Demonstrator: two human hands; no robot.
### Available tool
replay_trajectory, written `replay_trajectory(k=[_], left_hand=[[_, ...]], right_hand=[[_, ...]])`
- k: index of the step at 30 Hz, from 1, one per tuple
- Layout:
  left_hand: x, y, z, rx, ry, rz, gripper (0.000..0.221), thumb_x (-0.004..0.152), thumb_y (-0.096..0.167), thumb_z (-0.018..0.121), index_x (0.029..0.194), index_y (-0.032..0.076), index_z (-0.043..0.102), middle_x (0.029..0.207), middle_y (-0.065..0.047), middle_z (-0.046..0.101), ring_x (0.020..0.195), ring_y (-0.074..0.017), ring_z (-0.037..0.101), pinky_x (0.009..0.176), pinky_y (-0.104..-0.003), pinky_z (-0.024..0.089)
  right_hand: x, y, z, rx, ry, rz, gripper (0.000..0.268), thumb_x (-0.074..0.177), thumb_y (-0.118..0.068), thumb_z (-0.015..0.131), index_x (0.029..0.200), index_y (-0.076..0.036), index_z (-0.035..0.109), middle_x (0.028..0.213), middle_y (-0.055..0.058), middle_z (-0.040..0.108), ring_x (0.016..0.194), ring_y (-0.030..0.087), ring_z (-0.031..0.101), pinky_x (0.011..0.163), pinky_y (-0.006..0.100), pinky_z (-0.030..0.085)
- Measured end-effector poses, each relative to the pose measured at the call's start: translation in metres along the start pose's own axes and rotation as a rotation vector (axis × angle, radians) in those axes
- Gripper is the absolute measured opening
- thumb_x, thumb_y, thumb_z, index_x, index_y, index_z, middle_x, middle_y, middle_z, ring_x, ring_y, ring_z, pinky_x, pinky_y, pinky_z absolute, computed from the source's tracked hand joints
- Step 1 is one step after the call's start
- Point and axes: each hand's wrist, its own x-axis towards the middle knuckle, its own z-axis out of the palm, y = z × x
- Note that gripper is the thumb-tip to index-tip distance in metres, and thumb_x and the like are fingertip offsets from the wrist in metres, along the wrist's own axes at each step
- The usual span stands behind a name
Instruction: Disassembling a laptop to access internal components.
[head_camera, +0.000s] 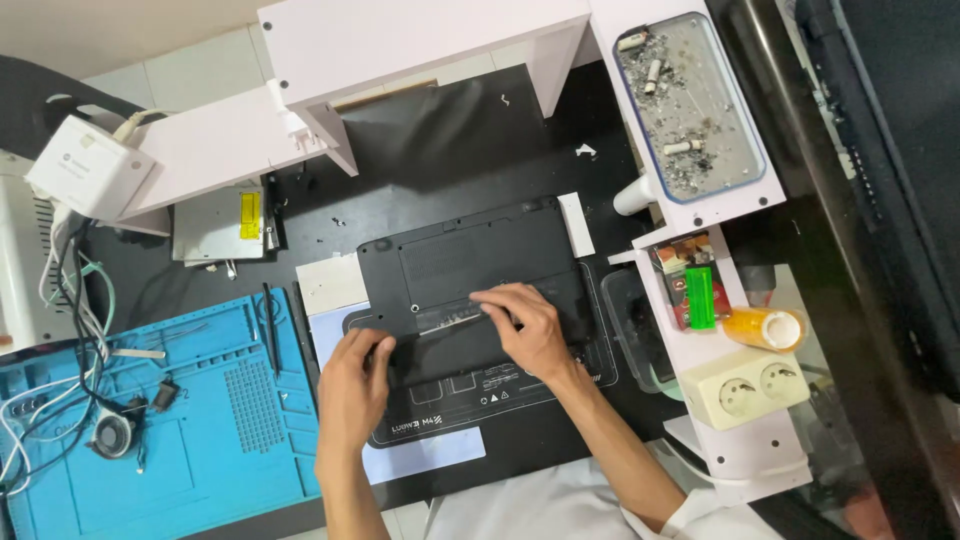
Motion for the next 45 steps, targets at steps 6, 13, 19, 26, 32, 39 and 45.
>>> replay_trajectory(k=[6, 13, 19, 26, 32, 39, 45], left_hand=[[-0.007, -0.004, 0.013, -0.097, -0.001, -0.074, 0.016, 0.099, 0.017, 0.062, 0.096, 0.003, 0.069, 0.081, -0.013, 0.062, 0.07, -0.0315, 0.06, 0.065, -0.04, 0.048], [-0.008, -0.012, -0.004, -0.104, 0.03, -0.139, 0.015, 0.096, 0.016, 0.066, 0.096, 0.002, 0.072, 0.081, -0.012, 0.065, 0.066, -0.0268, 0.061, 0.063, -0.036, 0.049], [-0.019, -0.038, -0.012, -0.251, 0.324, -0.124, 0.012, 0.093, 0.009, 0.076, 0.097, -0.001, 0.073, 0.081, -0.007, 0.07, 0.071, -0.012, 0.061, 0.067, -0.027, 0.049], [-0.023, -0.041, -0.009, -0.364, 0.559, -0.209, 0.01, 0.102, 0.008, 0.074, 0.103, -0.001, 0.071, 0.087, -0.004, 0.069, 0.078, -0.0097, 0.062, 0.068, -0.022, 0.046], [-0.026, -0.036, -0.008, -0.223, 0.559, -0.119, 0.011, 0.103, 0.006, 0.07, 0.111, 0.0, 0.073, 0.092, -0.007, 0.068, 0.08, -0.0118, 0.063, 0.065, -0.024, 0.045], [-0.03, -0.038, -0.002, -0.334, 0.562, -0.193, 0.012, 0.101, 0.004, 0.069, 0.112, 0.0, 0.073, 0.093, -0.006, 0.069, 0.078, -0.011, 0.065, 0.064, -0.023, 0.046], [-0.005, -0.021, -0.002, -0.354, 0.502, -0.121, 0.012, 0.101, 0.006, 0.07, 0.112, 0.001, 0.073, 0.091, -0.004, 0.067, 0.076, -0.0093, 0.064, 0.064, -0.022, 0.047]], right_hand=[[-0.006, -0.011, 0.022, -0.137, -0.168, -0.292, 0.022, 0.087, -0.004, 0.075, 0.109, -0.008, 0.077, 0.106, 0.01, 0.076, 0.102, 0.03, 0.071, 0.093, 0.04, 0.056], [-0.006, 0.005, 0.024, -0.087, -0.19, -0.217, 0.021, 0.091, -0.004, 0.075, 0.111, -0.007, 0.077, 0.111, 0.008, 0.076, 0.108, 0.025, 0.073, 0.096, 0.039, 0.058], [0.004, -0.004, 0.019, -0.075, -0.206, -0.174, 0.03, 0.088, -0.005, 0.076, 0.118, -0.003, 0.071, 0.121, 0.011, 0.073, 0.118, 0.029, 0.068, 0.101, 0.039, 0.055], [-0.004, 0.008, 0.023, -0.146, -0.252, -0.176, 0.028, 0.089, -0.006, 0.076, 0.116, -0.005, 0.074, 0.125, 0.008, 0.071, 0.124, 0.028, 0.064, 0.104, 0.04, 0.055], [-0.001, 0.013, 0.007, -0.289, -0.106, -0.171, 0.029, 0.086, -0.007, 0.079, 0.115, -0.005, 0.074, 0.126, 0.009, 0.069, 0.127, 0.03, 0.061, 0.109, 0.045, 0.048], [0.001, 0.017, -0.008, -0.337, -0.047, -0.121, 0.031, 0.085, -0.01, 0.081, 0.114, -0.004, 0.073, 0.13, 0.01, 0.066, 0.129, 0.032, 0.058, 0.11, 0.045, 0.048], [-0.001, 0.018, -0.012, -0.435, -0.014, -0.125, 0.04, 0.084, -0.016, 0.084, 0.12, -0.006, 0.07, 0.134, 0.01, 0.063, 0.133, 0.033, 0.055, 0.118, 0.052, 0.04]])
